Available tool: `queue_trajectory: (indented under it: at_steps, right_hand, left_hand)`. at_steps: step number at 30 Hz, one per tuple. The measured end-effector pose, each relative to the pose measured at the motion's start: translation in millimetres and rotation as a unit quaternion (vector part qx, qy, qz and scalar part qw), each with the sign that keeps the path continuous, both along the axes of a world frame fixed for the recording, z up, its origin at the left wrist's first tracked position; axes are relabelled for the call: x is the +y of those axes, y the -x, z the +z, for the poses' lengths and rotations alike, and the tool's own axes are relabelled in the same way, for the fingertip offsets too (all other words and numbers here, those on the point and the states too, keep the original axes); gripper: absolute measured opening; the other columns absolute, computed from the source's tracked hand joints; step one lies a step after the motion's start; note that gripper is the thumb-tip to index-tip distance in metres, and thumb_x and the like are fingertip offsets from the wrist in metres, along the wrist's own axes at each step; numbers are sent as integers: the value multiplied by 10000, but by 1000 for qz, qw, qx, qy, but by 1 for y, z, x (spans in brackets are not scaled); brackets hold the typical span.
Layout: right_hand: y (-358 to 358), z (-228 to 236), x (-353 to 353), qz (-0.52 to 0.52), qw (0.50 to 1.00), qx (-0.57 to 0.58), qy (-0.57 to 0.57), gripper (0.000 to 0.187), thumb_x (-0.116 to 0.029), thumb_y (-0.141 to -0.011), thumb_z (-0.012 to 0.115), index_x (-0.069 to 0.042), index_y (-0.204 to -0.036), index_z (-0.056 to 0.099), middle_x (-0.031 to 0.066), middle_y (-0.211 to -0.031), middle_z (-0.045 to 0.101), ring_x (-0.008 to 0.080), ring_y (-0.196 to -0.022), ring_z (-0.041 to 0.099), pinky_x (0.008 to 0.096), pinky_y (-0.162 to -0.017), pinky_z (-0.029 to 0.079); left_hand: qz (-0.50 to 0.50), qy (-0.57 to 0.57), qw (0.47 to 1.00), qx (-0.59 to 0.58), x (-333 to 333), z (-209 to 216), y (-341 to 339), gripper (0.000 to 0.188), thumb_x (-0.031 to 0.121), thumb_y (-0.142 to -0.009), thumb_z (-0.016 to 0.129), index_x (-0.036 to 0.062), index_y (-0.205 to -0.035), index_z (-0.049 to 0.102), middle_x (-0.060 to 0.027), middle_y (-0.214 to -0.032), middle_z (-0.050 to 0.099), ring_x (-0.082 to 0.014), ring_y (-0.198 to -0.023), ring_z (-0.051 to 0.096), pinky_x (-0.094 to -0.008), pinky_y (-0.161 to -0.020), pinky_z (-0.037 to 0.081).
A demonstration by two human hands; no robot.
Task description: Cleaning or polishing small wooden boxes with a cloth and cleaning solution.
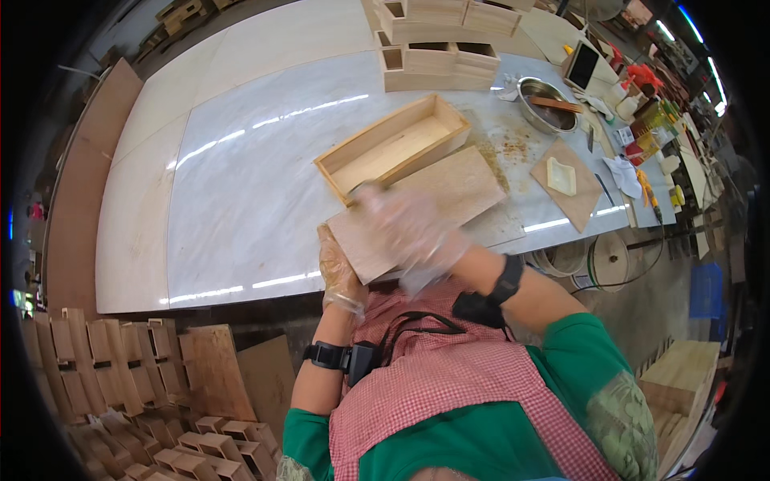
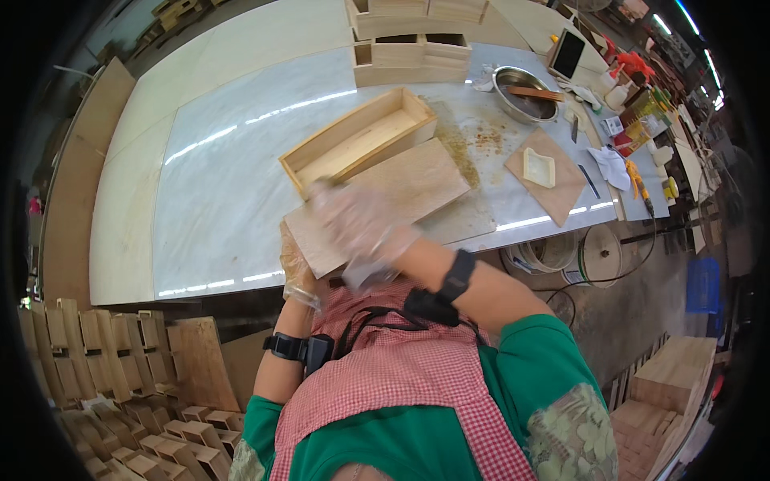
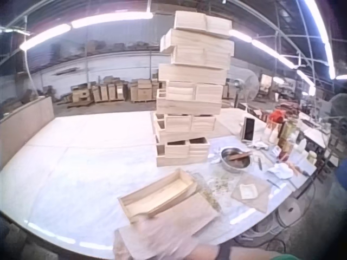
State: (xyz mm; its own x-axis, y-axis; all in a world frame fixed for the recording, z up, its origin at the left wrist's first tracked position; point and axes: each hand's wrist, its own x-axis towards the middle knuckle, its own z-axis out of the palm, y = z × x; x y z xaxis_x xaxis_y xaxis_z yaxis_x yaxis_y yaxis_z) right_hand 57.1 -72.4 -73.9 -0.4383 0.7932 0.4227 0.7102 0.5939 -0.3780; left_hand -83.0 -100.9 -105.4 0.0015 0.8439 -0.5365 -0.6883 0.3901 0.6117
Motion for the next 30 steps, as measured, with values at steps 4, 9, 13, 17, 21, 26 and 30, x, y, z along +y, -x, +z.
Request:
queue_trajectory:
  at_steps: [4, 9, 13, 17, 21, 26, 30]
  right_hand:
    - [43, 21, -28, 103, 994, -38, -25, 108, -140, -846, 533, -57, -914, 539, 96, -623, 599, 249, -528, 609, 332, -455, 475]
    - [-10, 27, -6, 2, 995, -34, 90, 203, -85, -850, 555, -65, -1052, 554, 146, -693, 635, 305, -634, 658, 392, -524, 509]
    - [17, 36, -6, 80, 987, -96, 96, 227, -111, -835, 585, -59, -1054, 558, 145, -705, 640, 312, -633, 652, 388, -559, 517]
    - [49, 33, -36, 132, 980, -143, 45, 246, -120, -813, 615, -57, -1045, 561, 123, -696, 630, 298, -625, 643, 359, -568, 517]
    - [29, 32, -22, 132, 990, -33, 25, 258, -118, -794, 642, -48, -1029, 562, 117, -688, 627, 285, -600, 632, 343, -548, 513]
    - [41, 31, -12, 59, 990, -128, 10, 233, -122, -809, 624, -56, -1024, 562, 112, -686, 631, 283, -573, 624, 362, -504, 484]
    - [36, 27, -51, 122, 983, -134, 23, 240, -120, -797, 637, -70, -1021, 565, 108, -672, 625, 284, -568, 622, 378, -483, 468]
  left_hand:
    - [-10, -64, 996, -55, 6, -52, 17, 492, 493, -996, 395, 80, -1208, 559, -87, -1086, 639, -213, -937, 629, -331, -842, 525]
    - [3, -43, 999, -32, 7, -11, 1, 501, 519, -984, 413, 83, -1160, 586, -74, -1035, 660, -194, -866, 648, -330, -793, 547]
    - [15, -55, 997, 55, 0, -13, 4, 497, 545, -976, 419, 94, -1056, 613, -47, -983, 658, -182, -836, 643, -299, -766, 544]
    - [11, -127, 987, 99, 5, -31, 10, 485, 523, -988, 407, 88, -1026, 619, -50, -952, 653, -186, -833, 636, -301, -765, 538]
    - [18, -181, 983, 24, 7, -42, 9, 466, 469, -1014, 391, 67, -1023, 626, -65, -928, 647, -193, -845, 632, -321, -766, 535]
    - [43, -39, 998, 3, 3, -11, 6, 501, 519, -993, 410, 68, -1045, 621, -79, -921, 652, -201, -844, 634, -327, -769, 537]
    - [-145, -138, 913, -356, 13, -69, 28, 615, 618, -924, 469, 46, -1111, 596, -100, -894, 663, -227, -799, 636, -341, -753, 547]
